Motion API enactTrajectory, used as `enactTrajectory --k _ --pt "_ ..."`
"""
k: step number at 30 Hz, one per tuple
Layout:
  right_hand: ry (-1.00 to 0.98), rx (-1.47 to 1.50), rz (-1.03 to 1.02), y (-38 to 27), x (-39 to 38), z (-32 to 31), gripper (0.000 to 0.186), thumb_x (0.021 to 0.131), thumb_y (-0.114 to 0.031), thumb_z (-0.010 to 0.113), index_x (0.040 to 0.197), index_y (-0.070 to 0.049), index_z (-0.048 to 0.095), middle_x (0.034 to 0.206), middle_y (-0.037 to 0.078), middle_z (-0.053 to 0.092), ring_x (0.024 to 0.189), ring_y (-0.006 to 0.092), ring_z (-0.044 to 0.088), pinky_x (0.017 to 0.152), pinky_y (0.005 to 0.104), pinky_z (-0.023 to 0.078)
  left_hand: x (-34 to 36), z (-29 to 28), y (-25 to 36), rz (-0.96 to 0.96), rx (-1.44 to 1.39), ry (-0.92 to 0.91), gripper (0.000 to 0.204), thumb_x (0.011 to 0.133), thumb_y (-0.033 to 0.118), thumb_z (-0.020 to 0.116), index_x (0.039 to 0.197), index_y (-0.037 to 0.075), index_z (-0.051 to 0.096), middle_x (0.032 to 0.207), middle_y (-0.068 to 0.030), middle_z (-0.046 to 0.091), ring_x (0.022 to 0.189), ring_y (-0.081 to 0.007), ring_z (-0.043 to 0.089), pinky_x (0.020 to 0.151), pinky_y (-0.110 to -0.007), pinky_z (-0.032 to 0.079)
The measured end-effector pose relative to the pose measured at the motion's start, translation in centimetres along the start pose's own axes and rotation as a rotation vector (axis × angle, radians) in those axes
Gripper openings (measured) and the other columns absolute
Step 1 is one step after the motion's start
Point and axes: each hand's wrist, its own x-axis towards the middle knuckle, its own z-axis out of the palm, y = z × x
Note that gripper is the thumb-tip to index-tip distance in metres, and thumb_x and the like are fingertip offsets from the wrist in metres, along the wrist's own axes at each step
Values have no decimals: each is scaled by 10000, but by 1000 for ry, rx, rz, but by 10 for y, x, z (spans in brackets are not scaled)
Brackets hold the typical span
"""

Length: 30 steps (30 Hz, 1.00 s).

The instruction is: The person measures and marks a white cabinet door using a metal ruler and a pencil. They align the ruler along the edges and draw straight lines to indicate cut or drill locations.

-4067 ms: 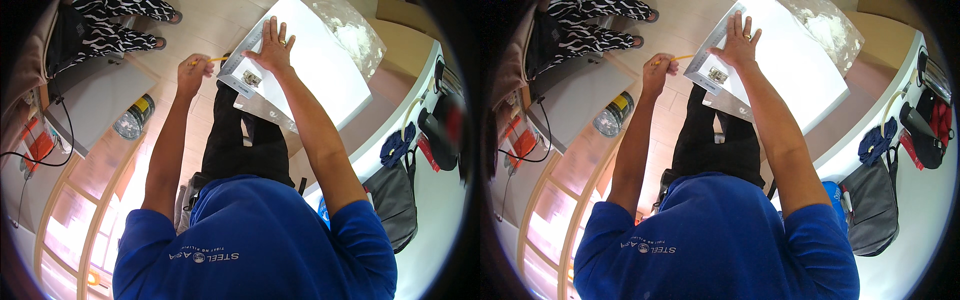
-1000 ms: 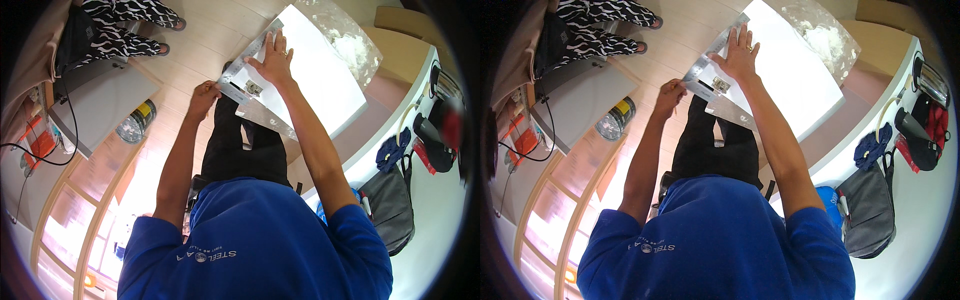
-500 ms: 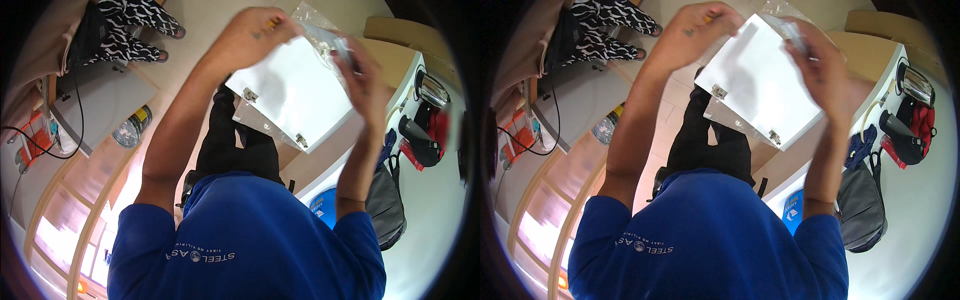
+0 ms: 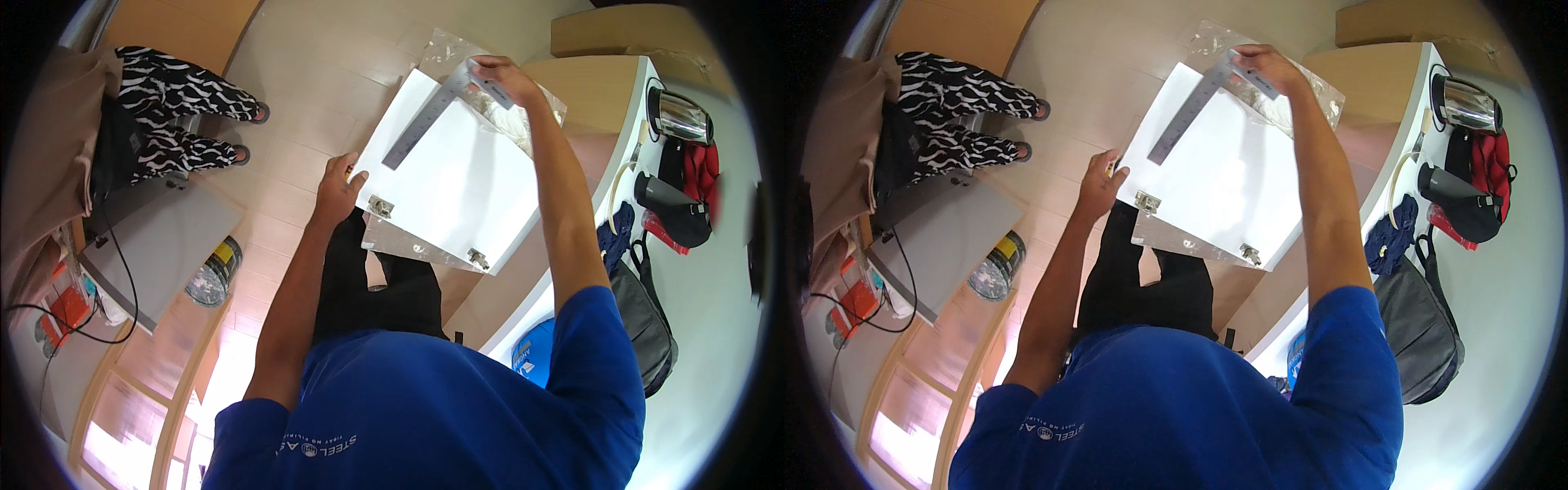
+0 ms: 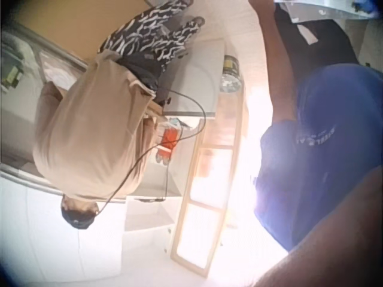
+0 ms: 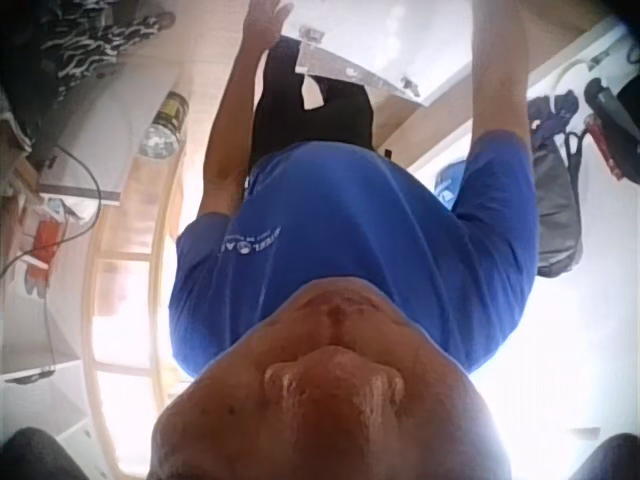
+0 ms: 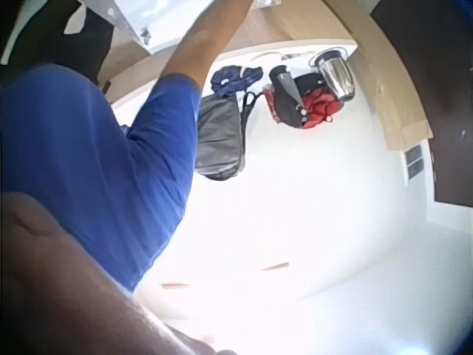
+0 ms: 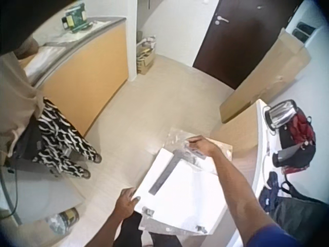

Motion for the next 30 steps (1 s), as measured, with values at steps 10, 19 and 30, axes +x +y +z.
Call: enactTrajectory --k 10,19,30 --pt "-16 6 74 30 72 55 410 941 -231 746 1302 -41 713 1103 67 748 938 163 665 877 309 521 -2 39 -1 -37 247 41 530 930 130 731 1412 31 535 1361 -157 490 1128 -334 661 955 -436 554" --pt "83 -17 -83 38 78 82 407 979 -237 728 1316 -12 691 1127 50 727 999 135 650 917 289 516 -10 41 0 -64 339 -58 551 948 134 681 1451 19 490 1453 -166 410 1159 -376 626 956 -450 564" --pt "140 -258 -213 50 77 86 434 981 -232 725 1351 -14 660 1142 51 725 1040 141 634 960 313 502 -15 39 1 -4 414 -62 579 947 96 663 1482 18 457 1444 -170 420 1140 -342 649 963 -453 552"
